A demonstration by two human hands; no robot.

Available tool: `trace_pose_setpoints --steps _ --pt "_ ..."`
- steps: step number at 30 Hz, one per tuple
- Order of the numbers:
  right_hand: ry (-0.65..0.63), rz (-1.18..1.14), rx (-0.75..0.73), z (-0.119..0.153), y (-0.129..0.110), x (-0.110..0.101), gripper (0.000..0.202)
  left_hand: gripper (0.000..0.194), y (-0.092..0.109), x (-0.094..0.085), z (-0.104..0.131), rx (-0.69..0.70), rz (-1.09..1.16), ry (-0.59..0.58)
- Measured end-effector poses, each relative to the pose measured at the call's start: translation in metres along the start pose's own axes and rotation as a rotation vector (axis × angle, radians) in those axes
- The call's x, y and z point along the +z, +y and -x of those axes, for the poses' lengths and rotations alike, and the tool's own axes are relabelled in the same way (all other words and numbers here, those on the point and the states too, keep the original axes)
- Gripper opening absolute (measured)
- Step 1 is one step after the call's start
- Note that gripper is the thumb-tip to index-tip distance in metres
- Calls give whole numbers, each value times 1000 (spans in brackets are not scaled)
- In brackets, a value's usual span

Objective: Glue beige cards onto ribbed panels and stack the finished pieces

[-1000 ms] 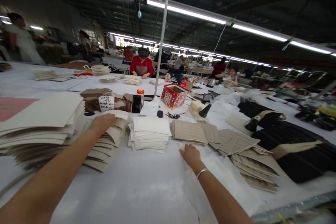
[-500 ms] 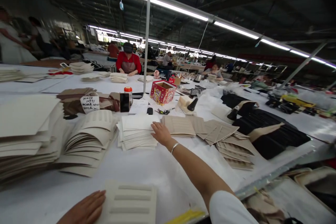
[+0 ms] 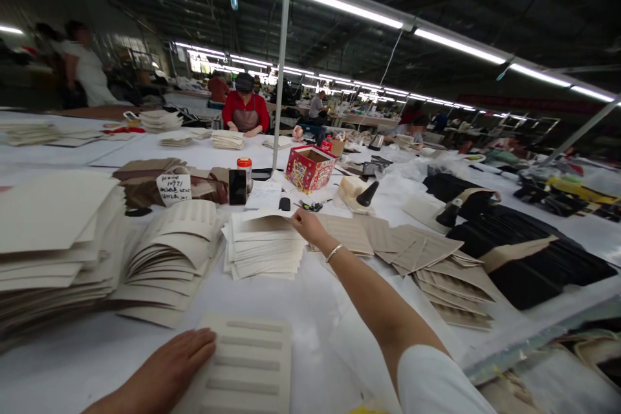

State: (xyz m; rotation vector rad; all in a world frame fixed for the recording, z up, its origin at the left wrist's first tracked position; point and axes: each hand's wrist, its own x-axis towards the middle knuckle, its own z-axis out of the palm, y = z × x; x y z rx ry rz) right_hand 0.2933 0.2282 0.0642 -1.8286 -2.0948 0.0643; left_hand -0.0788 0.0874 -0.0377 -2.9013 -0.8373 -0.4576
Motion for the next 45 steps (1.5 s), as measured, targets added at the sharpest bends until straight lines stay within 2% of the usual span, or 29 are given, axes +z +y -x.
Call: trace_pose_setpoints --steps 2,4,7,10,13,15,17,18,20,22,25,28,31,34,40,45 --pt "82 -134 35 0 -1 -2 14 54 14 4 1 58 30 10" --pt "100 -195 21 6 -5 0 14 70 32 14 3 70 45 11" --pt "100 -239 -50 24 -17 6 23 67 55 29 1 -62 137 82" --pt "135 -311 -166 55 -35 16 28 50 66 26 -19 -385 442 149" --pt "115 -371 -288 98 -49 26 27 48 66 2 -52 -836 989 234" --pt "72 -429 -332 131 -52 32 30 43 62 -15 -71 -1075 1368 364" --pt "33 -477 -327 162 -52 35 33 28 59 -26 -80 -1228 1576 439" --pt "6 -489 -317 176 -51 35 33 21 59 -29 -80 -1288 1621 433" --pt "-62 -494 -305 197 -51 31 32 14 64 -32 -74 -1371 1636 349" --pt "-117 -493 -293 211 -59 25 28 15 75 -33 -64 -1390 1626 255" --pt "-126 -520 -236 220 -87 17 19 21 96 -34 -53 -1341 1594 168" --pt "-176 -530 -170 222 -123 23 9 29 113 -35 -46 -1270 1589 114" --pt "-237 -461 -122 223 -146 35 9 33 123 -34 -40 -1206 1661 97" --pt "-288 -370 -90 224 -152 41 10 36 125 -31 -35 -1181 1706 78" --pt "-388 -173 -124 224 -153 36 18 32 125 -26 -31 -1142 1630 39" --pt "-379 -27 -168 227 -159 41 23 26 128 -29 -33 -1059 1500 41"
